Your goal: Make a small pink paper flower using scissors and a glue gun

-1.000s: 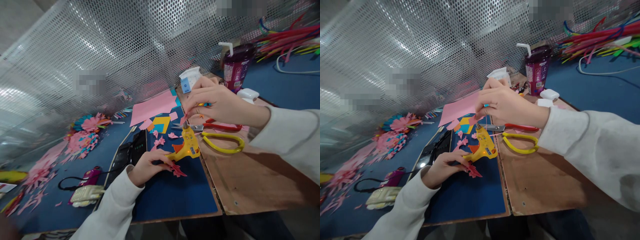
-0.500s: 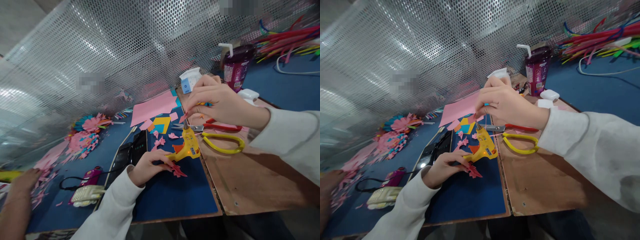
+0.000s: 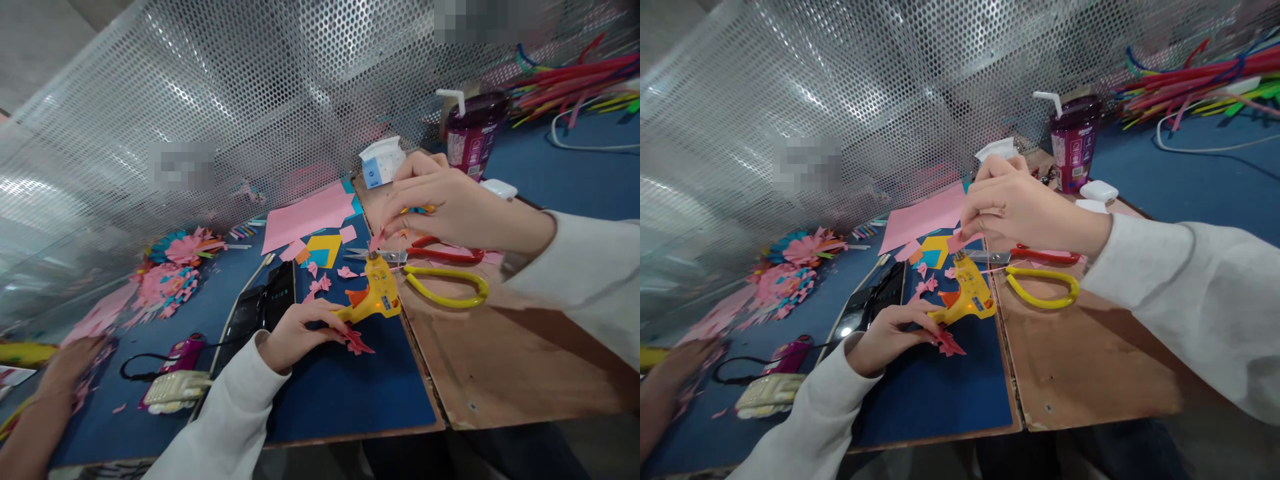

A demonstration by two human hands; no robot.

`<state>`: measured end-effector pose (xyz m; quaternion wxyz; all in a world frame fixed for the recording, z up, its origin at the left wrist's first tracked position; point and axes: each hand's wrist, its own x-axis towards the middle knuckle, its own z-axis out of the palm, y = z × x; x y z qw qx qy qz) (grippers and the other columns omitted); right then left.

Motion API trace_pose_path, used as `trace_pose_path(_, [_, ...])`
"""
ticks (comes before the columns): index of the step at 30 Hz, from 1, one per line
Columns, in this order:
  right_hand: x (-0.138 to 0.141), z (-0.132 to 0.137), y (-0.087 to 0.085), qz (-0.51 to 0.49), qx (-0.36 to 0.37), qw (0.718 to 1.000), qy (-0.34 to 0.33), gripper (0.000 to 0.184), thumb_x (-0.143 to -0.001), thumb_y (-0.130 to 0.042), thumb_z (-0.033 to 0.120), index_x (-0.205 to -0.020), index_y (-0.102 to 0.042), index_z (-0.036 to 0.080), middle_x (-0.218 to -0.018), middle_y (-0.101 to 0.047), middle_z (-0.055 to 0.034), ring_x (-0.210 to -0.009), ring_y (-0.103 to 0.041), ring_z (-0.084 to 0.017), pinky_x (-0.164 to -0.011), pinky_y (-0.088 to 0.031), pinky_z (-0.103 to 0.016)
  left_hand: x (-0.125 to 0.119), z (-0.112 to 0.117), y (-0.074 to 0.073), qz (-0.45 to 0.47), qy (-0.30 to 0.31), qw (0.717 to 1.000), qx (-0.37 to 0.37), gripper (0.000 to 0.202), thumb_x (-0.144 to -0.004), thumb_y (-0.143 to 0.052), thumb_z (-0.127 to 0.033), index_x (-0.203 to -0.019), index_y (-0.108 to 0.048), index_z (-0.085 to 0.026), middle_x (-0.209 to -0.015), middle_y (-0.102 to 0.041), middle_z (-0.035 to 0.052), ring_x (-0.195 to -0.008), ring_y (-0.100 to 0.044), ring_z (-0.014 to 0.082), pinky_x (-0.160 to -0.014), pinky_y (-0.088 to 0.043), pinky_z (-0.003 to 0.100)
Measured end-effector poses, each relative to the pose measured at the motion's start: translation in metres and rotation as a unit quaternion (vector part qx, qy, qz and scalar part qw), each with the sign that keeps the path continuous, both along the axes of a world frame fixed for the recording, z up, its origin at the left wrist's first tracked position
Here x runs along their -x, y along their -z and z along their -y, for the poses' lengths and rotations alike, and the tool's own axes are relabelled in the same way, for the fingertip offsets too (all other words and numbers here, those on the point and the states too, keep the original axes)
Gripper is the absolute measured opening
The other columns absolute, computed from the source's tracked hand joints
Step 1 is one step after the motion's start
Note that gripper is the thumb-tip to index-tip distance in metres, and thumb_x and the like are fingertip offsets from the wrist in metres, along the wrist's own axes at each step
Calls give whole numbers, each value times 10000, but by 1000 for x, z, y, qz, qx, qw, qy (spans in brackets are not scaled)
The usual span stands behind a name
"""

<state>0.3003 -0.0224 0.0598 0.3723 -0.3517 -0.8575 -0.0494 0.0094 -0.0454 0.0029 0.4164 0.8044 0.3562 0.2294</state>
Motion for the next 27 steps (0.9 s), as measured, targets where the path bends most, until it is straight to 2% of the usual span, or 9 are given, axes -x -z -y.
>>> trace_pose_path(4, [-10,10,-11,9,14,1000,2,241,-897,-500,292,-753,-685,237,-764,-629,-29,-867,-478,-218,-783,-346,-423,1,-1,1,-11,0,1000,-7,71,-667,-769,-259,-696,-747,-198,-837,-738,78,-874,-669,209,-839,-525,338])
trace_pose_path(9, [-49,33,-13,-4,48,992,113,278,-868,-516,445,-777,-707,266,-777,-623,-52,-807,-514,-210,-735,-376,-406,4,-3,4,-22,-3,1000,-19,67,-662,-768,-247,-721,-751,-219,-856,-742,63,-918,-667,213,-893,-510,347])
trace_pose_path(12, [-84,50,-2,-1,81,984,157,298,-815,-551,542,-758,-708,294,-759,-673,-46,-795,-522,-206,-686,-391,-373,4,-5,4,-22,-6,1000,-19,67,-659,-766,-243,-722,-750,-226,-860,-745,57,-923,-669,216,-897,-515,351])
trace_pose_path(15, [-113,63,16,3,34,979,203,431,-854,-449,585,-705,-709,274,-778,-705,-59,-828,-524,-229,-772,-368,-425,4,-5,4,-23,-13,999,-18,86,-647,-772,-256,-725,-749,-227,-847,-746,54,-933,-671,227,-901,-520,373])
trace_pose_path(18, [-131,70,35,35,-43,964,261,360,-887,-455,494,-777,-723,279,-897,-706,-85,-880,-519,-252,-815,-330,-462,4,-5,4,-20,-27,999,-15,94,-626,-781,-258,-709,-748,-229,-826,-748,52,-960,-667,237,-904,-521,385])
trace_pose_path(21, [-138,74,55,116,-56,964,231,273,-872,-484,419,-810,-731,321,-984,-696,-117,-958,-502,-280,-817,-323,-470,3,-3,3,-2,-54,999,-4,115,-592,-800,-262,-682,-747,-214,-857,-747,68,-965,-669,247,-888,-533,381])
trace_pose_path(23, [-138,76,65,169,-54,962,207,308,-868,-449,426,-795,-734,335,-1078,-669,-137,-1017,-476,-312,-836,-314,-495,3,-2,1,18,-69,997,5,134,-574,-811,-269,-669,-744,-202,-835,-747,74,-970,-668,252,-894,-533,377])
trace_pose_path(25, [-135,79,69,176,-47,959,215,347,-842,-442,513,-833,-737,331,-1125,-648,-150,-1051,-461,-345,-839,-322,-516,1,0,-1,38,-74,996,23,148,-559,-819,-271,-657,-741,-193,-786,-747,74,-980,-664,257,-906,-529,372])
trace_pose_path(27, [-124,83,68,124,-34,964,234,404,-843,-399,560,-863,-731,332,-1105,-658,-145,-1021,-494,-351,-806,-340,-533,0,1,-3,63,-84,993,49,178,-536,-830,-271,-651,-735,-175,-779,-745,81,-974,-667,264,-887,-542,371])
